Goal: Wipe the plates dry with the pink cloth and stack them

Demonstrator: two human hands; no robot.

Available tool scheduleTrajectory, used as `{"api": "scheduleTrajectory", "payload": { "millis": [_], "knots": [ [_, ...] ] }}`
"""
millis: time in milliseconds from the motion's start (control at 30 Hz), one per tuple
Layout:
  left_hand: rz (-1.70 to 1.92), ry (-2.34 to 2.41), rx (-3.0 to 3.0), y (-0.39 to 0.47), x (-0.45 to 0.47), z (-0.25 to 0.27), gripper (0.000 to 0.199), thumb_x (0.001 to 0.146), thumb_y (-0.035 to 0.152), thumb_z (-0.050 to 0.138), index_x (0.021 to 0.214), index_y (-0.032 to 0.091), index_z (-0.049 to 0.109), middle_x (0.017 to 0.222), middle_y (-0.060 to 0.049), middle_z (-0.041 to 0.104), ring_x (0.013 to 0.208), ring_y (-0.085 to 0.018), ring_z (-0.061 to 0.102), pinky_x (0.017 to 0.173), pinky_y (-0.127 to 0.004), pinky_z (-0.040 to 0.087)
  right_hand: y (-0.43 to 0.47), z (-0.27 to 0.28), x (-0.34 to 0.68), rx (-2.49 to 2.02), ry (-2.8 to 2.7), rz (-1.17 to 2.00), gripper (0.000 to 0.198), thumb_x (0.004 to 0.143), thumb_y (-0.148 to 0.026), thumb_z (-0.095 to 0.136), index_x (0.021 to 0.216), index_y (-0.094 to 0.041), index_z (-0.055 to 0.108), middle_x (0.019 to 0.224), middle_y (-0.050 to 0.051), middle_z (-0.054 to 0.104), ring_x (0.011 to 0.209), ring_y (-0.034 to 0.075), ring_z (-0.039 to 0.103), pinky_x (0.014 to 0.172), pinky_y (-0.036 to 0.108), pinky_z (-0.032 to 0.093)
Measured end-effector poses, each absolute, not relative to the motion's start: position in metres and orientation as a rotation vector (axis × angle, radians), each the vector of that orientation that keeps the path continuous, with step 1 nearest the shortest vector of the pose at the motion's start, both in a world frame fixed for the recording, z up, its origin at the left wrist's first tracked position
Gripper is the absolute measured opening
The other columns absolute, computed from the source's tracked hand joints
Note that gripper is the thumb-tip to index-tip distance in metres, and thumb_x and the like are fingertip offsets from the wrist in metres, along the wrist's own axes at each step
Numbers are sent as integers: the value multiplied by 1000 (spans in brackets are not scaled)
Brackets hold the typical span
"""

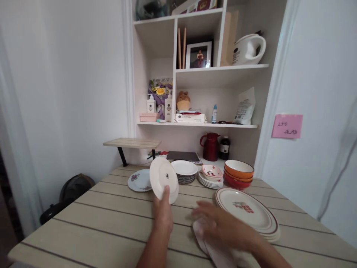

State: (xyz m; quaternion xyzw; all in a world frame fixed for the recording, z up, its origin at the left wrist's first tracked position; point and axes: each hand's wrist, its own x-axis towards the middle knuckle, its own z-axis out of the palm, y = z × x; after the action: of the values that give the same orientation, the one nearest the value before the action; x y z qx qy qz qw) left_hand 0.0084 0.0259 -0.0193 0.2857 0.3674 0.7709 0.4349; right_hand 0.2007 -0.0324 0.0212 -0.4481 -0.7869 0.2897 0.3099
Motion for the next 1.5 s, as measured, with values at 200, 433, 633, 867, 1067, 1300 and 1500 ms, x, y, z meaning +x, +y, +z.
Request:
{"api": "scheduleTrajectory", "payload": {
  "millis": [200,433,633,867,1067,1300,1500],
  "knots": [
    [1859,525,281,27,-4,-11,46,83,17,65,129,20,56,129,-11,65,113,-24,64,94,-40,53,-45,-36,197,-1290,-2073,631,25,72,-30,66,93,-35,77,127,9,66,122,36,55,101,56,40],
    [1684,399,409,20,-5,-11,53,82,17,68,133,20,54,121,-11,70,112,-25,65,100,-41,50,26,23,203,-804,-741,1191,58,59,-27,80,114,-28,61,89,3,73,73,22,69,66,39,57],
    [1416,379,584,17,6,-25,54,80,21,71,132,18,56,116,-13,72,114,-29,64,102,-43,47,53,42,163,-681,-398,793,58,61,-33,80,109,-26,49,95,0,66,76,18,66,69,34,56],
    [1269,399,737,16,13,-33,56,80,24,72,133,16,57,113,-14,73,114,-29,63,102,-42,45,41,15,141,-932,-1233,271,31,89,-45,48,86,-20,66,126,12,64,124,27,52,110,49,32],
    [1350,373,644,22,8,-35,54,78,23,73,130,18,59,116,-11,72,110,-27,65,101,-39,47,34,6,132,-1004,-1709,81,35,91,-39,46,117,-30,68,156,7,34,147,33,16,114,63,10],
    [1363,364,601,24,5,-33,52,78,24,74,127,16,61,111,-12,74,110,-27,66,101,-39,46,40,-7,120,-858,-1710,-160,45,86,-13,45,120,-34,66,162,3,19,146,34,17,111,63,20],
    [1289,372,708,18,9,-35,47,80,27,71,125,14,63,114,-13,73,111,-28,64,99,-39,47,45,-2,143,-986,-1342,-78,33,85,-21,52,109,-28,74,116,11,57,111,29,51,100,54,39]
  ]
}}
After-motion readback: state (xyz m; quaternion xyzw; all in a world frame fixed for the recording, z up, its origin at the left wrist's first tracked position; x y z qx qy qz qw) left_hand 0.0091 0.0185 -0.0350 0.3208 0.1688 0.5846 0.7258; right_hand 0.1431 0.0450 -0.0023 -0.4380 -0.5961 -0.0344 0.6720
